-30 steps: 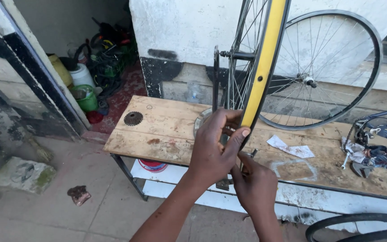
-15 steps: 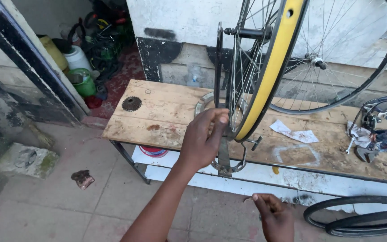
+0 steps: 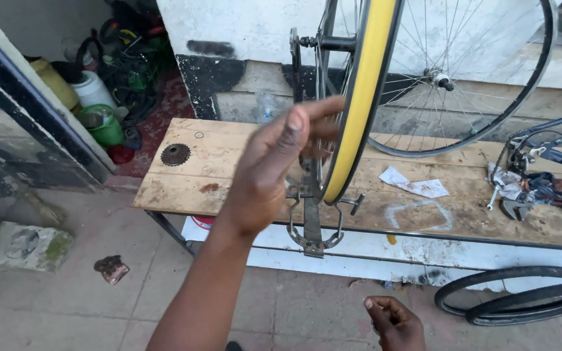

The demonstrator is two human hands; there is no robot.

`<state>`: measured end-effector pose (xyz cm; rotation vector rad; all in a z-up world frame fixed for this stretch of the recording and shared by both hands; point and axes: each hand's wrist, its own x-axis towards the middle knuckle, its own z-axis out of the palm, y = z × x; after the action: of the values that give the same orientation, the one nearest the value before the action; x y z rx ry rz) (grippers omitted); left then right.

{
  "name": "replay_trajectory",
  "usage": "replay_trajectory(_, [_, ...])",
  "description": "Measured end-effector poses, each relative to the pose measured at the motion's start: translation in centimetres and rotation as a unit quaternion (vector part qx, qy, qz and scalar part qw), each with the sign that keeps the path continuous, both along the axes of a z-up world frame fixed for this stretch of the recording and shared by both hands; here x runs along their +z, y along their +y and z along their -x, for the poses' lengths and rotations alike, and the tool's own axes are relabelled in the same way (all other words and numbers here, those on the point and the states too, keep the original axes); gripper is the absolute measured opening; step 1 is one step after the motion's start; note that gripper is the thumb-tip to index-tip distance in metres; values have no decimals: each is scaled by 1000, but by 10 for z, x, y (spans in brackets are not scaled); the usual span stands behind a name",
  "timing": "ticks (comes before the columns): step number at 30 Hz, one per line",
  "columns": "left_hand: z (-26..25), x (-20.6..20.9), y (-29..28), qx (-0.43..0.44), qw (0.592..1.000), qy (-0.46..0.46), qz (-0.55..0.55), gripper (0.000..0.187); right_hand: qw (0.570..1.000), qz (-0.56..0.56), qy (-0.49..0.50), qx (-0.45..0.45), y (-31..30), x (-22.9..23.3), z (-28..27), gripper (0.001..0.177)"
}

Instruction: The person uses a spoke wrench to tighten the nipples on the spokes of a bicycle wheel mounted on a wooden workbench. They rotate the wheel to access different spokes and continue adjusting the tension by hand.

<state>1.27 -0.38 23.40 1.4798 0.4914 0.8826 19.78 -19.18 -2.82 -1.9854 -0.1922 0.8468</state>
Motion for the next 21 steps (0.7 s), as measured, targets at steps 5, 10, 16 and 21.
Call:
replay_trajectory(5, [18, 28, -16, 75, 937, -210, -269, 41, 1000, 9, -5, 19, 5, -11, -2, 22])
replay_trajectory(10, [21, -24, -5, 79, 959, -198, -185, 28, 1000, 5, -16, 23, 5, -14, -3, 22])
replay_trajectory(16, [24, -124, 5, 250, 966, 25, -65, 27, 1000, 11, -22, 18, 1, -24, -4, 19])
replay_trajectory(21, [29, -187, 11, 303, 948, 91, -24, 22, 994, 44, -51, 83, -1, -38, -9, 24])
